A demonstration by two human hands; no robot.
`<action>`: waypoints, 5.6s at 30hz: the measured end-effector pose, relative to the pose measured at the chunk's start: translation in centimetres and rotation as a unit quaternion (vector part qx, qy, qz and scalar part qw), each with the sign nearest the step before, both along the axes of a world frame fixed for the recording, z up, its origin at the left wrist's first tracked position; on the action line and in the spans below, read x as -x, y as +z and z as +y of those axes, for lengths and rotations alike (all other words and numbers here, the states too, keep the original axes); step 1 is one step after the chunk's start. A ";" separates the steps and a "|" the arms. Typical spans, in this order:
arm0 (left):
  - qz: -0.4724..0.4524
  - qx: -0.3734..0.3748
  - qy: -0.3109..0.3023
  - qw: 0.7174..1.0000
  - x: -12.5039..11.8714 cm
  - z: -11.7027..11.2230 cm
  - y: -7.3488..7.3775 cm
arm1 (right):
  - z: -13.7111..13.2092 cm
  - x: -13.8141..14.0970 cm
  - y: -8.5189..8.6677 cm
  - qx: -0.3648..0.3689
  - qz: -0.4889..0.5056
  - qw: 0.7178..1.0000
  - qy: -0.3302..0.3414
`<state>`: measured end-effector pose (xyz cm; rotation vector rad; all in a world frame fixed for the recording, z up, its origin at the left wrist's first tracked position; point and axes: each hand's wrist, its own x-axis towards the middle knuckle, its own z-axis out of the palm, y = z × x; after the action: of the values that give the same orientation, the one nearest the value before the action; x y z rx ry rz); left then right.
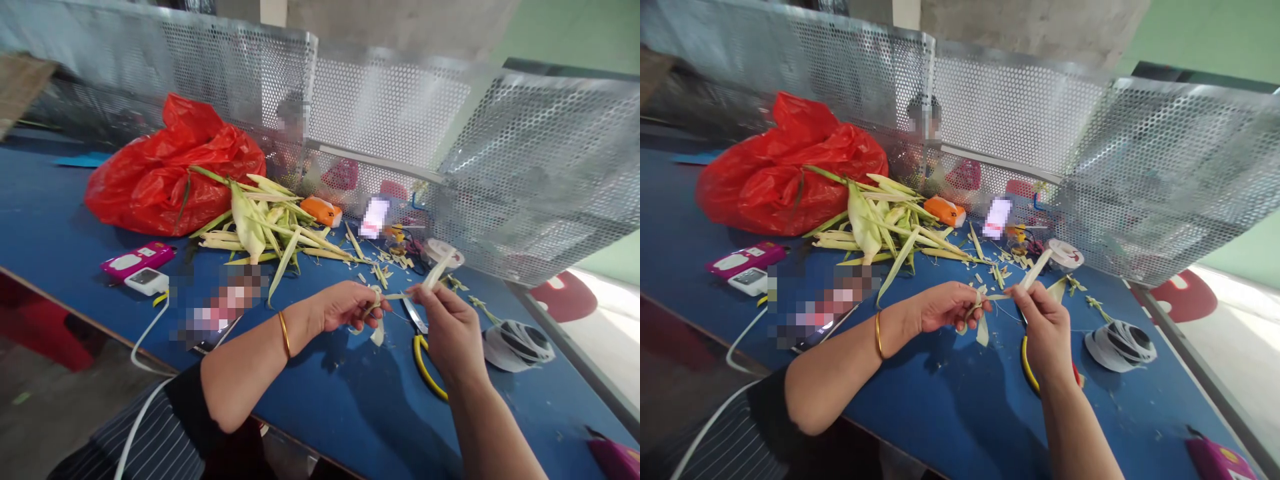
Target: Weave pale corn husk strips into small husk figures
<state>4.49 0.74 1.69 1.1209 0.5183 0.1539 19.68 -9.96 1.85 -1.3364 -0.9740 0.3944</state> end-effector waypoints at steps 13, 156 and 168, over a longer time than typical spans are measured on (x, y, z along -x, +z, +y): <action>0.021 0.042 -0.002 0.999 -0.1 -0.9 0.2 | -0.4 0.7 0.6 0.030 -0.081 0.996 -0.019; -0.101 0.109 0.027 0.989 -0.3 -0.8 -0.6 | 1.2 1.4 -1.5 0.167 0.150 0.967 0.124; -0.077 0.062 -0.029 0.995 -0.5 -1.0 -1.0 | 1.4 1.6 -1.5 0.064 0.262 0.961 0.067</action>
<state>5.02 -0.27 0.68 0.9922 0.3525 0.1536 18.06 -8.57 0.33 -1.1931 -0.5990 0.8778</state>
